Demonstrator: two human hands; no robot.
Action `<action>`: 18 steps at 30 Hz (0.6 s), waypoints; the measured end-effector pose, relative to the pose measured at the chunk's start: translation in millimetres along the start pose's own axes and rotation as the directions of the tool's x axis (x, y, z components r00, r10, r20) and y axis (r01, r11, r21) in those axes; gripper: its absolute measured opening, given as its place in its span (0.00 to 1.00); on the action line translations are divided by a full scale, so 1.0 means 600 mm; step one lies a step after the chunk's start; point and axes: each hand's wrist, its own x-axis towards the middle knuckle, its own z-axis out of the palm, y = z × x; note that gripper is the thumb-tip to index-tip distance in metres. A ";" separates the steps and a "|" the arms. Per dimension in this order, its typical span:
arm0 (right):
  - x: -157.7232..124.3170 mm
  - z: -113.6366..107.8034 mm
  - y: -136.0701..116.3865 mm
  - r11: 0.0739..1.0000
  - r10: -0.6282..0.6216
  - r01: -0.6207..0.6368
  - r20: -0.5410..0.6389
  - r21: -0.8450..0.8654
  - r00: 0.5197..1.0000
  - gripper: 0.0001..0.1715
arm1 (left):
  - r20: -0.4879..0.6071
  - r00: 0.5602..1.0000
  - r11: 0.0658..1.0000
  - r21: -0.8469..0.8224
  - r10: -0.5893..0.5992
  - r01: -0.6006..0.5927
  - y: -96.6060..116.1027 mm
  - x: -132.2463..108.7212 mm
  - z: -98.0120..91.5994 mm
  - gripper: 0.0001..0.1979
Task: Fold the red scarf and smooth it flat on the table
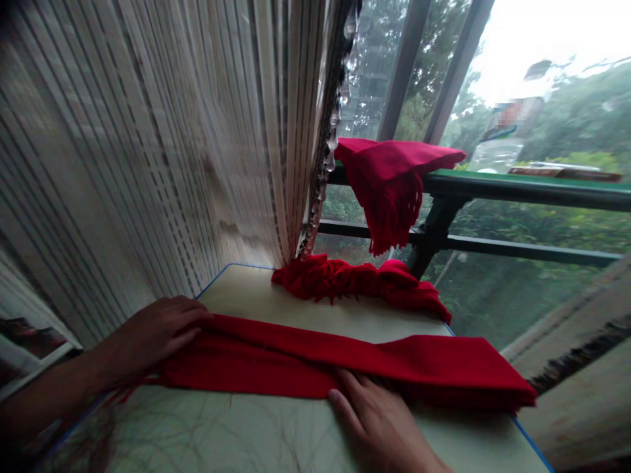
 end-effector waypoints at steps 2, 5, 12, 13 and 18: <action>0.001 -0.002 -0.002 0.999 -0.015 0.011 0.089 0.048 0.996 0.28 | 0.019 0.999 0.999 0.040 0.036 -0.037 -0.006 0.011 0.009 0.14; 0.000 -0.006 -0.005 0.997 0.007 -0.014 0.099 0.074 0.995 0.28 | 0.024 0.999 0.998 0.060 0.033 -0.034 -0.020 0.012 0.012 0.12; 0.001 -0.007 -0.002 0.999 0.029 -0.033 0.116 0.035 0.993 0.32 | -0.132 0.985 0.994 -0.045 -0.109 0.104 -0.015 0.017 -0.012 0.16; 0.002 -0.008 -0.002 0.999 0.027 -0.031 0.120 0.032 0.992 0.32 | -0.149 0.982 0.992 -0.051 -0.119 0.113 -0.011 0.017 -0.019 0.16; -0.001 -0.009 -0.005 0.999 0.030 -0.036 0.153 0.038 0.988 0.32 | -0.164 0.985 0.992 -0.119 -0.049 0.030 0.008 -0.005 -0.053 0.13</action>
